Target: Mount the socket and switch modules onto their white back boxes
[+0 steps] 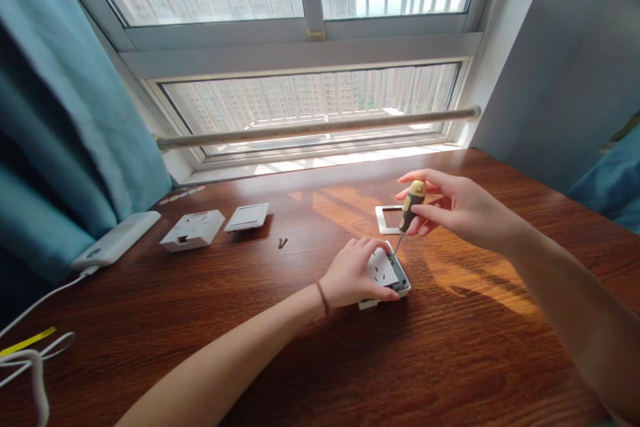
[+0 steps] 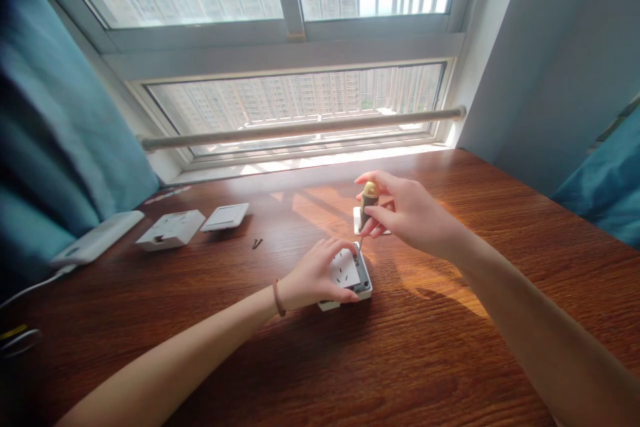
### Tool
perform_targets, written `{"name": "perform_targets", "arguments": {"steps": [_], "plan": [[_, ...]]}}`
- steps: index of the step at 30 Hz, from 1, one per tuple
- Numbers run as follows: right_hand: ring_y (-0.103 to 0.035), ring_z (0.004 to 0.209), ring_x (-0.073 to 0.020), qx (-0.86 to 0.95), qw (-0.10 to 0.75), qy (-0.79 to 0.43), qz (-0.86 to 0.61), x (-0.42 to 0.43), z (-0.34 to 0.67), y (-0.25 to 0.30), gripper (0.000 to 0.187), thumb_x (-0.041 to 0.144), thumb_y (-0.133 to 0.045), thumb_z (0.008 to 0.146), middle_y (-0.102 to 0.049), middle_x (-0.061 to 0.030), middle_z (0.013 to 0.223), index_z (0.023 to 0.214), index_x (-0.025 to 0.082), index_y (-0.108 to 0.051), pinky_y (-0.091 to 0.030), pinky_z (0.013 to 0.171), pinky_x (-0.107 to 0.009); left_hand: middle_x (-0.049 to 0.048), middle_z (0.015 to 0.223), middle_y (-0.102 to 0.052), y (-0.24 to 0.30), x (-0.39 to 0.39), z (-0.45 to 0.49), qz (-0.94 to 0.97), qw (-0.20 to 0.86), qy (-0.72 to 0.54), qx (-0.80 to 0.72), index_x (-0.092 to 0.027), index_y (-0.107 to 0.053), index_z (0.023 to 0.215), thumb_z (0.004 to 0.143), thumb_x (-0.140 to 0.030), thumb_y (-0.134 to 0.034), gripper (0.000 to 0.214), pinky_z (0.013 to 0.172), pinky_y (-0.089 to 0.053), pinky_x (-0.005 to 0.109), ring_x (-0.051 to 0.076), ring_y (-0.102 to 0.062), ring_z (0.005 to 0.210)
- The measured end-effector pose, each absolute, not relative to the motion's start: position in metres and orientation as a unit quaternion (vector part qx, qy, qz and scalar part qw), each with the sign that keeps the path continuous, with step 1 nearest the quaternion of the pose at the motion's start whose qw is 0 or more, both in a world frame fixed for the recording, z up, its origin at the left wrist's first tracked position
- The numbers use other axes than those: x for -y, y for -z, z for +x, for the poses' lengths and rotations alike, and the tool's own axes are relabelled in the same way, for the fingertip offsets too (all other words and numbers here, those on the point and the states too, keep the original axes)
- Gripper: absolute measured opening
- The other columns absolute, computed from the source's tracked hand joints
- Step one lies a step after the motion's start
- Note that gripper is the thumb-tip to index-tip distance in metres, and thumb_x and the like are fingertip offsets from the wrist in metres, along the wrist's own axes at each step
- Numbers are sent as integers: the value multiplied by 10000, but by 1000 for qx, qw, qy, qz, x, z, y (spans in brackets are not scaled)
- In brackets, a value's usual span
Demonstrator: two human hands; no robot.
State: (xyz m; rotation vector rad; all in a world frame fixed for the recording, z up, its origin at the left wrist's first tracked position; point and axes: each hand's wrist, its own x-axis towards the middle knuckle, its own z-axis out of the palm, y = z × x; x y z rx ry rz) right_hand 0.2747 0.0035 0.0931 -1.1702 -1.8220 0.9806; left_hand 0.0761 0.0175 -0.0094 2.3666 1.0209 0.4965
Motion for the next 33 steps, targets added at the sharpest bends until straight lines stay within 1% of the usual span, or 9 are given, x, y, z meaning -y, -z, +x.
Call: {"name": "perform_targets", "arguments": {"steps": [3,8,14,17,20,23,26,30,33], "plan": [[-621,526,-159,726,388,-265,-503,0,273,-94,224,316,-634,741,-627,-2,635,892,194,-522,-501,475,-262,44,1048,-578,9,-17,76,870,258,-180,-380,-260,-539,1088,527,-563,-749,672,866,-386,368,265,-491,974],[-543,501,-146,720,402,18,-565,2,257,-83,240,334,-661,700,-576,10,564,685,208,-458,-408,491,-260,38,1064,-577,8,-17,77,869,260,-184,-379,-265,-534,1086,522,-558,-753,672,869,-384,367,263,-492,983],[-577,548,-109,714,461,-162,-501,-5,255,-76,131,277,-586,772,-646,8,727,878,205,-557,-447,496,-216,37,1068,-573,8,-17,77,869,261,-190,-376,-263,-539,1069,512,-540,-767,662,879,-382,363,260,-496,990],[-582,505,-114,716,415,-282,-485,-5,265,-84,215,307,-617,752,-627,0,714,919,192,-546,-457,430,-220,40,1071,-571,9,-17,77,869,258,-187,-379,-263,-537,1076,512,-542,-766,670,876,-384,369,265,-495,988],[-636,583,-135,727,347,-396,-441,-1,276,-96,296,277,-601,770,-651,-60,895,1040,185,-519,-539,520,-270,34,1077,-570,9,-17,77,870,256,-189,-377,-268,-533,1080,520,-545,-760,664,874,-386,368,264,-493,990],[-660,640,-162,733,326,-411,-433,5,278,-102,222,302,-587,787,-659,-51,811,966,173,-556,-553,584,-290,34,1073,-569,9,-17,77,870,255,-187,-378,-267,-535,1079,512,-549,-762,672,871,-387,364,264,-495,984],[-625,542,-150,738,363,-267,-503,10,269,-97,179,343,-629,750,-626,-4,616,769,186,-545,-495,514,-262,37,1080,-566,10,-17,77,869,256,-184,-382,-265,-539,1081,506,-556,-761,682,871,-385,363,265,-497,982],[-499,439,-126,716,399,28,-572,10,253,-83,307,390,-664,690,-519,30,467,600,213,-431,-367,448,-255,31,1077,-568,9,-17,77,870,257,-183,-380,-268,-536,1083,506,-563,-758,685,879,-380,360,262,-495,986],[-492,463,-120,714,422,44,-557,5,248,-74,197,352,-612,737,-547,21,521,665,209,-497,-383,477,-254,33,1077,-567,9,-18,77,871,255,-177,-380,-267,-534,1083,514,-572,-750,680,875,-383,359,261,-497,981]]}}
